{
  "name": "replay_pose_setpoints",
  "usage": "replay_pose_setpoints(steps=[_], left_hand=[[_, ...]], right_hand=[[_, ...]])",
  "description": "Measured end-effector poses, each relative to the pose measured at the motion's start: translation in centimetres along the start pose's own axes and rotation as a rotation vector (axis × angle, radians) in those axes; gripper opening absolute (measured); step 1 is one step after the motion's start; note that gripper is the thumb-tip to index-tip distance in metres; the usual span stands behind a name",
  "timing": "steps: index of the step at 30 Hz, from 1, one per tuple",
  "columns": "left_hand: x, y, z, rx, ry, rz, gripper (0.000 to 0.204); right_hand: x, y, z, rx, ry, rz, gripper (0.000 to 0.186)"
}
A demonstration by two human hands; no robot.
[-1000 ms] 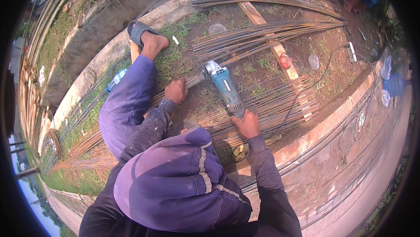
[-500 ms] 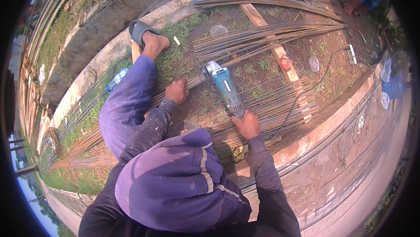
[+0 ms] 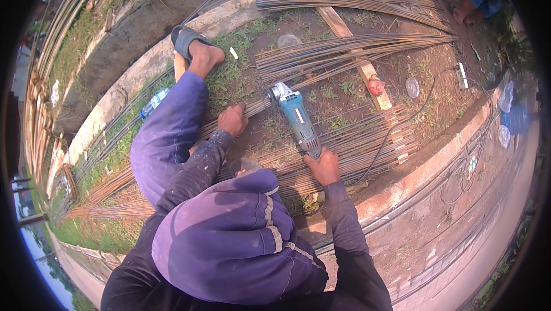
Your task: The person uses an angle grinder to cut a bundle of metal rods laid on the ground. They hold the rods with their left hand and operate the grinder with their right hand, cutting through the bundle in a single pass.
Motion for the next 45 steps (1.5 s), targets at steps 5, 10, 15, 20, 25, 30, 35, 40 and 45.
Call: replay_pose_setpoints(steps=[5, 10, 15, 20, 25, 30, 35, 40, 45], left_hand=[[0.0, -0.5, -0.2, 0.006, 0.025, 0.008, 0.039], [0.2, -0.1, -0.1, -0.002, 0.058, -0.004, 0.035], [0.1, -0.1, -0.1, 0.011, 0.041, -0.002, 0.032], [0.2, -0.4, -0.7, 0.012, 0.117, -0.032, 0.032], [0.1, -0.4, -0.6, 0.011, 0.106, -0.024, 0.032], [0.1, -0.1, -0.2, 0.019, 0.077, -0.023, 0.032], [0.0, -0.3, -0.3, 0.014, 0.062, -0.025, 0.034], [0.1, -0.4, -0.4, 0.014, 0.064, -0.023, 0.034], [-0.1, -0.2, -0.4, 0.011, 0.052, -0.01, 0.034]], right_hand=[[-0.1, 0.2, -0.4, -0.003, 0.004, -0.01, 0.045], [0.0, -0.2, -0.1, 0.016, 0.007, -0.003, 0.046], [0.0, 0.3, -0.4, 0.003, 0.021, 0.012, 0.046], [0.2, 0.0, -0.3, -0.037, 0.015, -0.015, 0.046], [0.3, -0.4, -0.2, -0.014, 0.025, -0.029, 0.045], [0.3, -0.6, -0.1, -0.01, 0.021, -0.036, 0.044], [0.5, -0.9, 0.0, -0.051, 0.03, -0.02, 0.043], [0.6, -1.1, 0.2, -0.013, 0.035, -0.021, 0.043], [0.5, -0.6, 0.0, -0.002, 0.036, -0.03, 0.044]])
Point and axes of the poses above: each hand's wrist, its own x-axis away from the middle knuckle, its own z-axis out of the back of the hand, y = z × x, the point moved 3 cm from there along -x, towards the middle knuckle, and after that the axes turned 6 degrees about -z, right-handed, at the moved point
